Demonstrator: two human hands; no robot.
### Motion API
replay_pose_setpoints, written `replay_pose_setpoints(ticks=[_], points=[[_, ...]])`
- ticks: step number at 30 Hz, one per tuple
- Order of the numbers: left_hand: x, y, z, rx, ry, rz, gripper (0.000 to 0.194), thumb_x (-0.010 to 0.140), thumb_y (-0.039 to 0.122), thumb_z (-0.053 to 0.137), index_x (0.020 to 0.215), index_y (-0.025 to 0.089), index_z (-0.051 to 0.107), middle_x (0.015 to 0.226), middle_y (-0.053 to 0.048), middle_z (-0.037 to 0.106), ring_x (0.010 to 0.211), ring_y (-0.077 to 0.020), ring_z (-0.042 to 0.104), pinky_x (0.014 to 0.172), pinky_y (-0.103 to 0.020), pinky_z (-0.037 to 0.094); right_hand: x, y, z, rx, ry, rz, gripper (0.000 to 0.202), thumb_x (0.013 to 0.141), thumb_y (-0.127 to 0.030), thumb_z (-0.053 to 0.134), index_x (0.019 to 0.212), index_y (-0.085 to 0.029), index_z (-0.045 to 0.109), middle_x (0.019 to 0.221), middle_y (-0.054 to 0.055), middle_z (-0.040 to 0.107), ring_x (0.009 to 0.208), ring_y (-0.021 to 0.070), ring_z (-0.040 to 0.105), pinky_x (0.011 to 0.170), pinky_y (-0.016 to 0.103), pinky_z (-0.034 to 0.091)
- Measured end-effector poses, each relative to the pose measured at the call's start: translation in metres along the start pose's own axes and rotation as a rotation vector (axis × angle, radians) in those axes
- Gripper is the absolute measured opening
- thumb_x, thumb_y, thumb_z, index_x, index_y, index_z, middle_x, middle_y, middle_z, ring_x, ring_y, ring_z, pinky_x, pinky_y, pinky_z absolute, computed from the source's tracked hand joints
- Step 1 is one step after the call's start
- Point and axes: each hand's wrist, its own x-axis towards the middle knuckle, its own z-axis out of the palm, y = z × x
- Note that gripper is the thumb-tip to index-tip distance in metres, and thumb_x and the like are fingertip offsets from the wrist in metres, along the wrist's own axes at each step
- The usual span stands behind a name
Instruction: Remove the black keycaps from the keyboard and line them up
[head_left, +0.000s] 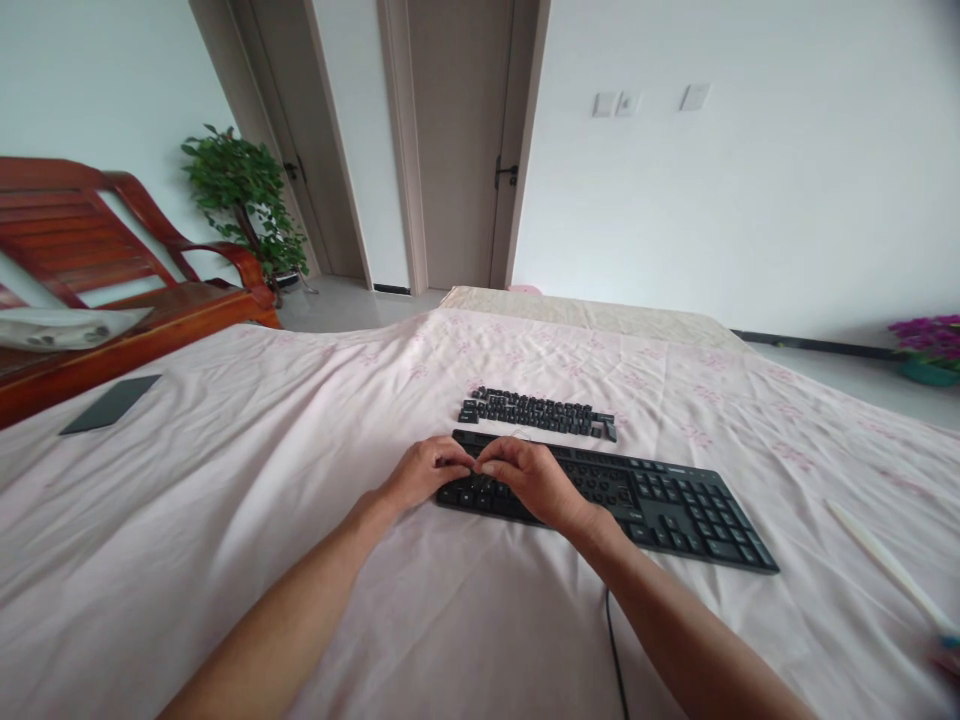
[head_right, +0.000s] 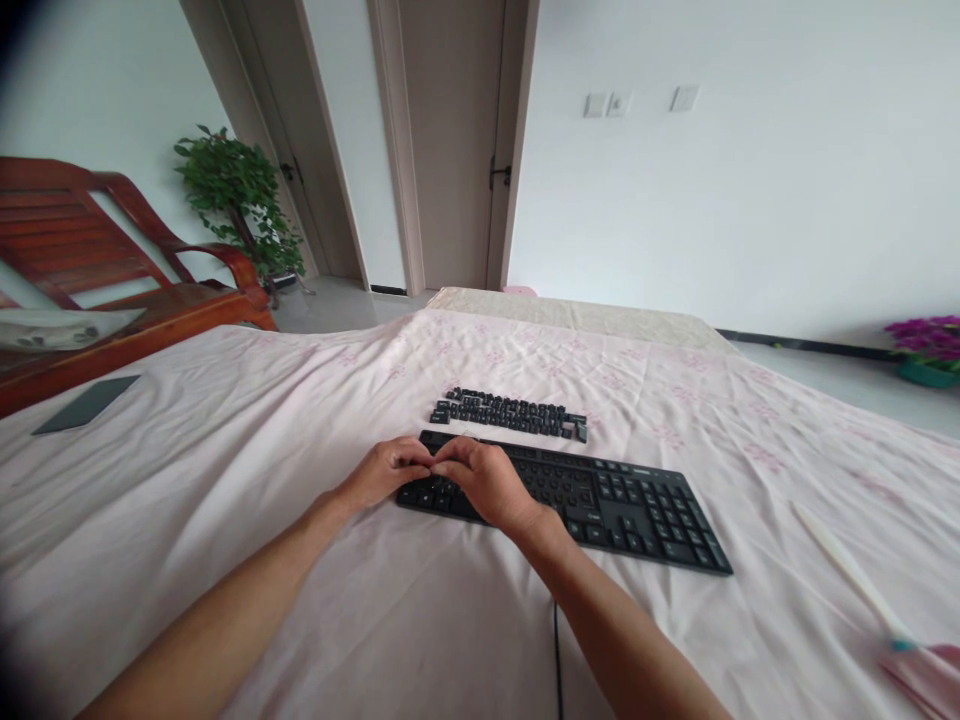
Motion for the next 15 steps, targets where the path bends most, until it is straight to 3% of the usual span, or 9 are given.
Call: replay_pose_setpoints(ticks=[9,15], points=[[0.001,-0.002,0.005,0.190,-0.075,0.078,0.012,0.074,0.035,0.070,0.080,0.025,0.072,0.084,0.001,0.064,0.085,-0.0166,0.055,0.075,-0.024,0.040,0.014,-0.005,0.010,-0.144,-0.085,-0.050,0.022,0.090,-0.032,0.050,0.086,-0.018,0.067,0.074,-0.001,0.066,0.066,0.0116,0.059,0.064,0.021,0.042],[-0.001,-0.006,0.011,0.262,-0.035,0.107,0.018,0.076,0.036,0.069,0.067,0.020,0.066,0.071,0.001,0.061,0.075,-0.0160,0.051,0.071,-0.026,0.037,0.016,0.000,0.016,-0.312,-0.129,-0.199,0.022,0.094,-0.031,0.045,0.087,-0.018,0.061,0.079,0.002,0.066,0.072,0.0132,0.060,0.070,0.023,0.043]])
